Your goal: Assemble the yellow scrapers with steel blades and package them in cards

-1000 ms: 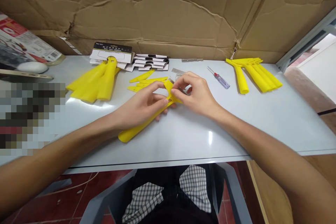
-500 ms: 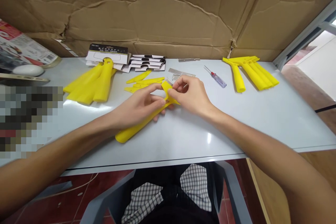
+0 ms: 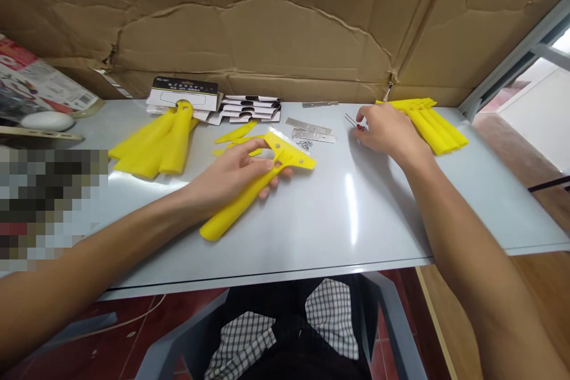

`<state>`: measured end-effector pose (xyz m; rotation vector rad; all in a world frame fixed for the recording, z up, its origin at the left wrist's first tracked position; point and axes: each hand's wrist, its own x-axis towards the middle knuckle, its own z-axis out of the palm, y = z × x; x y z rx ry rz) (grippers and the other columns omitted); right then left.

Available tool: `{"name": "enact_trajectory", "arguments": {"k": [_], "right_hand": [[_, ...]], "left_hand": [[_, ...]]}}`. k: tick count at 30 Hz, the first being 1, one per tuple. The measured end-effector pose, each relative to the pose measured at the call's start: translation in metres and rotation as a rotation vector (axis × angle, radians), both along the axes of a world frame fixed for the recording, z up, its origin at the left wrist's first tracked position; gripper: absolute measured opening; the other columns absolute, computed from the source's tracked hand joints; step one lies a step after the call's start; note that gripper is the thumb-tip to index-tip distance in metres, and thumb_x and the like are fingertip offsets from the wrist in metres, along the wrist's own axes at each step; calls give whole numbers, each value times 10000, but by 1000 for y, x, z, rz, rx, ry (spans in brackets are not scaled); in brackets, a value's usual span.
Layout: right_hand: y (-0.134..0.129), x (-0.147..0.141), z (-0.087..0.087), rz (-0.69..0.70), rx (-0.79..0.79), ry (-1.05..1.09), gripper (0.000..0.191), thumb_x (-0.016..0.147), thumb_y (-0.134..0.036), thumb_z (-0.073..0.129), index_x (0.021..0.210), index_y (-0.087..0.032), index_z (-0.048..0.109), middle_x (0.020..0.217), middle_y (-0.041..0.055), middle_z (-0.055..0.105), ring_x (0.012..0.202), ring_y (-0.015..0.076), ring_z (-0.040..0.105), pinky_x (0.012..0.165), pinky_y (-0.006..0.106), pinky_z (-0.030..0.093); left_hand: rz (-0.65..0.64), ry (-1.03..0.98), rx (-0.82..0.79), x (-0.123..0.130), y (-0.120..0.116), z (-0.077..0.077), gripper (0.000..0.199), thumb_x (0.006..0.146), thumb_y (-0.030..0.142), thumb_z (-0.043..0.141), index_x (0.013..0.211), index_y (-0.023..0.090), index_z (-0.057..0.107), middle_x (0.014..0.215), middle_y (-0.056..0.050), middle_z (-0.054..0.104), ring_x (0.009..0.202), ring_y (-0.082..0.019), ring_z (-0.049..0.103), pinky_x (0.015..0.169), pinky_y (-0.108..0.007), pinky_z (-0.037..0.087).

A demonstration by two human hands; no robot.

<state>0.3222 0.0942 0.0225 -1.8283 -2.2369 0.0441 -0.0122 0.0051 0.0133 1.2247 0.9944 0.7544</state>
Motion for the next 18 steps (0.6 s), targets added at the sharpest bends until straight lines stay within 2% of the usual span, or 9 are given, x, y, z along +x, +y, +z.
{"name": "enact_trajectory", "arguments": {"k": [3, 7, 9, 14, 18], "right_hand": [[4, 4, -4, 2, -44, 5, 229, 795, -297, 847, 1019, -263, 818, 854, 89, 754, 787, 285, 651, 712, 430, 492], [3, -1, -3, -11, -91, -8, 255, 811, -211, 794, 1061, -261, 809, 914, 81, 787, 738, 254, 643, 645, 392, 466], [0, -6, 0, 25, -80, 14, 235, 826, -211, 774, 1056, -248, 805, 916, 88, 791, 741, 260, 653, 654, 402, 482], [-19, -26, 15, 207, -15, 177, 204, 868, -265, 728, 1056, -255, 807, 883, 69, 781, 778, 262, 697, 740, 422, 525], [-41, -48, 26, 442, -57, 304, 233, 895, -273, 666, 1070, -269, 819, 978, 45, 805, 818, 232, 720, 758, 384, 537]], "left_hand": [[4, -3, -2, 0, 0, 0, 248, 1033, 218, 624, 1268, 181, 551, 1049, -130, 815, 633, -132, 648, 563, -270, 546], [8, 6, -3, 1, 0, 0, 209, 1050, 203, 596, 1251, 184, 542, 1066, -134, 814, 653, -131, 647, 563, -263, 546], [19, 13, 2, 1, -1, 0, 180, 1055, 202, 592, 1224, 192, 534, 1058, -131, 811, 673, -138, 655, 561, -264, 548], [40, 19, 24, 2, -1, -3, 149, 1055, 206, 592, 1193, 205, 535, 1004, -104, 797, 657, -141, 649, 572, -280, 563], [43, 31, 37, 3, -1, -2, 162, 1062, 198, 589, 1218, 192, 545, 1002, -107, 794, 678, -141, 659, 605, -283, 581]]}}
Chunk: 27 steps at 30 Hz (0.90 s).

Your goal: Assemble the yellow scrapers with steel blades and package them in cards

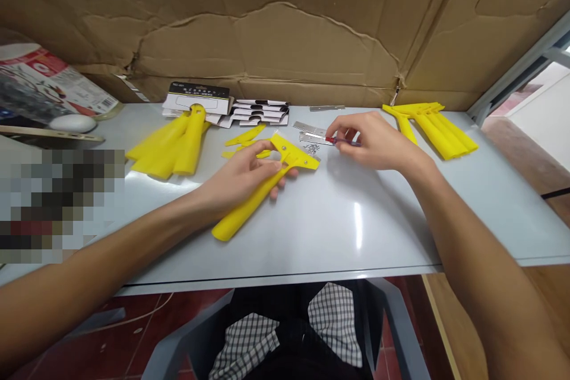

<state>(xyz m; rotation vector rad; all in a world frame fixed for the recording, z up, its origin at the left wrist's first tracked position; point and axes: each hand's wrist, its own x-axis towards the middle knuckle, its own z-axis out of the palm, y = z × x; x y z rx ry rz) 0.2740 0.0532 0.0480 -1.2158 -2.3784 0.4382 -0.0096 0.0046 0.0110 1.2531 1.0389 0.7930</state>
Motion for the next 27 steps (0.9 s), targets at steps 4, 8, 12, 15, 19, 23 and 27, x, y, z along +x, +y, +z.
{"name": "enact_trajectory", "arguments": {"k": [4, 8, 12, 15, 19, 23, 27], "right_hand": [[-11, -13, 1, 114, -16, 25, 254, 898, -259, 651, 1091, -256, 815, 1001, 37, 819, 828, 214, 728, 783, 358, 547], [-11, -15, -1, 143, -5, -8, 264, 891, -228, 646, 1098, -225, 810, 1012, 52, 822, 830, 207, 725, 782, 348, 544], [-10, -15, 0, 142, 5, -7, 272, 891, -217, 644, 1106, -225, 811, 1013, 53, 822, 830, 206, 726, 779, 346, 542], [-11, -16, 0, 149, 6, -10, 270, 888, -211, 648, 1101, -229, 812, 1009, 48, 822, 828, 201, 723, 769, 339, 534], [-11, -17, -1, 161, 16, -20, 262, 895, -210, 649, 1094, -231, 818, 1003, 45, 821, 827, 195, 717, 760, 331, 518], [-12, -17, -1, 154, 46, -30, 262, 913, -219, 654, 1102, -233, 834, 988, 56, 815, 818, 200, 711, 750, 333, 510], [-18, -19, 0, 136, 131, -48, 253, 958, -225, 643, 1104, -252, 848, 968, 61, 789, 796, 201, 695, 744, 342, 504]], "left_hand": [[4, 10, 9, 0, 0, -1, 132, 1070, 179, 564, 1196, 196, 527, 981, -98, 796, 672, -135, 656, 610, -274, 581], [-7, 11, 22, -1, 0, -3, 116, 1069, 190, 560, 1176, 204, 518, 982, -90, 798, 678, -140, 662, 609, -275, 582], [-12, 14, 24, -1, 0, -4, 116, 1062, 193, 567, 1156, 217, 504, 974, -80, 799, 658, -139, 656, 606, -278, 579], [-20, 22, 22, -1, 0, -3, 113, 1059, 195, 567, 1145, 221, 499, 987, -81, 802, 650, -136, 655, 612, -281, 578], [-33, 20, 32, -2, 0, -4, 118, 1059, 215, 577, 1154, 221, 507, 1001, -88, 801, 653, -135, 660, 618, -284, 581], [-47, 3, 54, -3, 1, -7, 143, 1055, 221, 596, 1167, 227, 507, 983, -76, 796, 643, -131, 659, 623, -287, 586], [-43, 4, 63, -3, 1, -8, 144, 1056, 205, 590, 1159, 228, 492, 963, -68, 794, 647, -132, 668, 642, -298, 596]]}}
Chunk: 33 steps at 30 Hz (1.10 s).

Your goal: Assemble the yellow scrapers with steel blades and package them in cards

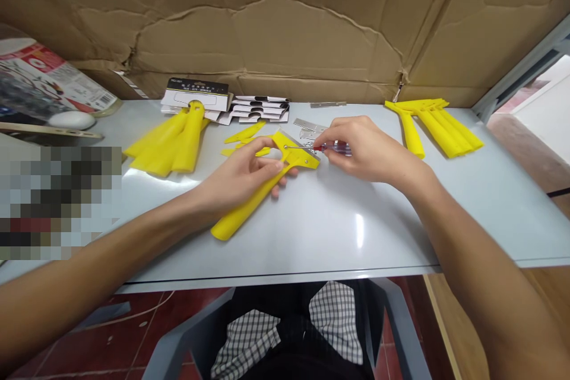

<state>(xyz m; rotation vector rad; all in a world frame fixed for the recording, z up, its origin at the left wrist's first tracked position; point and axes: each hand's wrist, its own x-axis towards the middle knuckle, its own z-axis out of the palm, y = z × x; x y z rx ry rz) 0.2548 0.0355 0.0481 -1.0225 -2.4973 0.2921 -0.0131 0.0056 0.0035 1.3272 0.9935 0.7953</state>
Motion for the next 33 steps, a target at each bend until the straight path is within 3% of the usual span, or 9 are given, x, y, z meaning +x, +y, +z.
{"name": "enact_trajectory", "arguments": {"k": [8, 15, 21, 25, 29, 33], "right_hand": [[-19, -8, 2, -7, 282, 34, 224, 1001, -205, 637, 1093, -231, 840, 1045, 87, 744, 760, 195, 649, 691, 365, 494], [-32, -19, 12, -51, 378, 152, 188, 1020, -170, 634, 1019, -271, 793, 991, 44, 784, 844, 217, 719, 734, 365, 556], [-31, -20, 7, -27, 391, 185, 177, 1013, -197, 605, 1047, -270, 763, 1134, 85, 718, 879, 230, 702, 731, 393, 575], [-33, -22, 11, -33, 370, 211, 185, 1008, -190, 593, 1050, -275, 752, 1067, 79, 709, 882, 240, 690, 728, 397, 590], [-35, -22, 15, -125, 296, 149, 136, 1012, -246, 634, 1013, -298, 759, 1059, 90, 715, 900, 272, 692, 756, 440, 600], [-33, -21, 13, -79, 279, 129, 142, 1018, -241, 606, 1049, -281, 739, 1092, 95, 701, 891, 262, 693, 739, 428, 591]], "left_hand": [[50, 72, 70, 2, -7, 5, 181, 1060, 227, 596, 1217, 209, 508, 945, -69, 783, 652, -134, 666, 639, -299, 593], [37, 93, 117, 2, -9, 5, 213, 1047, 260, 623, 1221, 210, 509, 934, -60, 775, 645, -135, 666, 636, -302, 594], [35, 85, 84, 4, -12, 5, 266, 1017, 264, 656, 1225, 207, 500, 963, -76, 786, 646, -137, 667, 640, -305, 595], [31, 73, 77, 4, -12, 4, 280, 1009, 290, 667, 1213, 216, 490, 934, -65, 777, 650, -145, 668, 633, -304, 588], [31, 77, 58, 4, -14, 6, 287, 1003, 309, 676, 1204, 229, 487, 844, -25, 747, 609, -149, 655, 646, -319, 577], [45, 79, 48, 5, -15, 8, 286, 996, 300, 681, 1208, 217, 508, 947, -68, 776, 647, -157, 672, 664, -334, 582]]}}
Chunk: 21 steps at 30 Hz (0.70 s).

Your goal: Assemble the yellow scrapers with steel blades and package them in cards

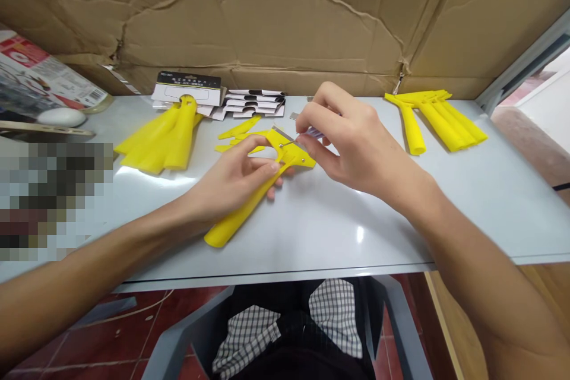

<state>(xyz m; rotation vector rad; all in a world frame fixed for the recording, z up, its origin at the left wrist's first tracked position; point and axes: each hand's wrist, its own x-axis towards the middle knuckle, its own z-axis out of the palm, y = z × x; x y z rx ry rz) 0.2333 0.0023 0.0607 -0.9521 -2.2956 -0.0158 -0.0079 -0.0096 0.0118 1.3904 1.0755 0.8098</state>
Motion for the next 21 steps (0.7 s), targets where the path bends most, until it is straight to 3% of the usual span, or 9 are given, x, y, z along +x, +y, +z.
{"name": "enact_trajectory", "arguments": {"k": [4, 12, 17, 21], "right_hand": [[1, 1, -1, 101, 54, 17, 190, 1014, -161, 537, 1086, -237, 695, 1089, 83, 683, 844, 220, 677, 707, 386, 562], [-2, 2, 4, -30, -15, -38, 159, 1041, -275, 599, 1019, -274, 757, 1024, 89, 712, 873, 268, 699, 780, 436, 571], [-3, 2, 3, 17, -18, -64, 193, 1036, -296, 584, 1108, -296, 763, 1130, 95, 711, 973, 285, 709, 798, 433, 578], [-5, 4, 3, 74, 1, -81, 238, 1013, -202, 563, 1083, -303, 767, 1164, 72, 722, 998, 268, 718, 831, 429, 578]], "left_hand": [[2, 8, -8, 0, 0, 2, 269, 1018, 280, 650, 1237, 198, 517, 988, -87, 782, 680, -153, 678, 674, -329, 588], [25, 0, -40, 2, 0, 2, 267, 1020, 290, 669, 1232, 161, 569, 1042, -131, 789, 715, -162, 679, 646, -315, 577], [32, -16, -55, 1, -1, 4, 238, 1025, 280, 662, 1200, 192, 526, 942, -77, 785, 657, -147, 663, 664, -319, 572], [24, -26, -79, 0, 0, 3, 231, 1034, 295, 651, 1208, 196, 536, 930, -72, 781, 627, -139, 647, 646, -318, 559]]}}
